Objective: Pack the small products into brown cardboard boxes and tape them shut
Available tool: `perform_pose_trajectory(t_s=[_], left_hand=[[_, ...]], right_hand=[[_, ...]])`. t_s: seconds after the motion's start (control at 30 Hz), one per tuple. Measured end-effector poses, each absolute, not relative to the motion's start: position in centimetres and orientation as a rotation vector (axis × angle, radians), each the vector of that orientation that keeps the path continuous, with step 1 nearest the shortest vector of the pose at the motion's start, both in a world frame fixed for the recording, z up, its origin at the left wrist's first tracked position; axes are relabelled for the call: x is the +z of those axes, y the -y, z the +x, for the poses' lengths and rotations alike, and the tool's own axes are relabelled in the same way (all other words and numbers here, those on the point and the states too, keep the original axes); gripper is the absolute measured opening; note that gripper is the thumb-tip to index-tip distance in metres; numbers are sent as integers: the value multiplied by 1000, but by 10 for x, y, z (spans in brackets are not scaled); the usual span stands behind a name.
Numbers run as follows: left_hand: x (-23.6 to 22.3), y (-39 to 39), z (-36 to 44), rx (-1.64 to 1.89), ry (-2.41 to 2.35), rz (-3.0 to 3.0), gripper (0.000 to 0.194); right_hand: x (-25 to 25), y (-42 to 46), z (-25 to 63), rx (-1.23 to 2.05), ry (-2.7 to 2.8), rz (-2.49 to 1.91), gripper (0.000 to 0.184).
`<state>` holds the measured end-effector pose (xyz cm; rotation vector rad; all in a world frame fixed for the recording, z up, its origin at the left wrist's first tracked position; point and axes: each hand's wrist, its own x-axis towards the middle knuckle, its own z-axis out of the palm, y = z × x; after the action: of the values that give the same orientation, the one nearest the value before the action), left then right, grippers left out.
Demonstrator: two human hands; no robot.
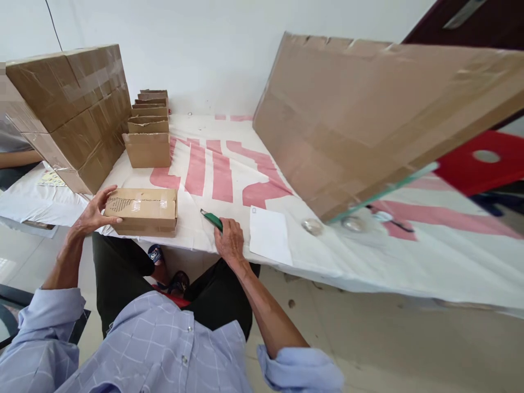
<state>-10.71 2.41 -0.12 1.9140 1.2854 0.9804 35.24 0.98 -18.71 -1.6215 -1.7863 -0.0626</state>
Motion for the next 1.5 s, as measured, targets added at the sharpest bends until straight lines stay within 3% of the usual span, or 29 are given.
perform_pose_trajectory(t_s=[0.17, 0.37, 0.6, 0.8, 1.0, 1.2, 1.37, 1.5], left_hand=[[-34, -36, -106, 1238, -1098, 1663, 114], [-48, -34, -105, 1304, -1124, 1598, 105], [-34, -15, -94, 1203, -1232, 1615, 74], [-19, 0, -76, 1072, -1230, 1752, 64], [-22, 7, -65, 977, -1207, 1883, 84], [-12, 11, -46, 941, -1127, 2060, 82], [-10, 17, -19, 1019, -1061, 2129, 93], [-11, 23, 2, 1066, -1009, 2170, 106]], right_hand=[[-189, -10, 356, -69, 1794, -1630, 32], [-189, -9, 358, -61, 1823, -1655, 32], [-182, -8, 356, -83, 1866, -1662, 31], [-179, -6, 356, -84, 1881, -1673, 33], [-178, -4, 356, -76, 1896, -1663, 33], [-181, -5, 360, -67, 1894, -1642, 31], [-190, -7, 365, -24, 1858, -1674, 29], [-192, -8, 367, 16, 1857, -1658, 40]])
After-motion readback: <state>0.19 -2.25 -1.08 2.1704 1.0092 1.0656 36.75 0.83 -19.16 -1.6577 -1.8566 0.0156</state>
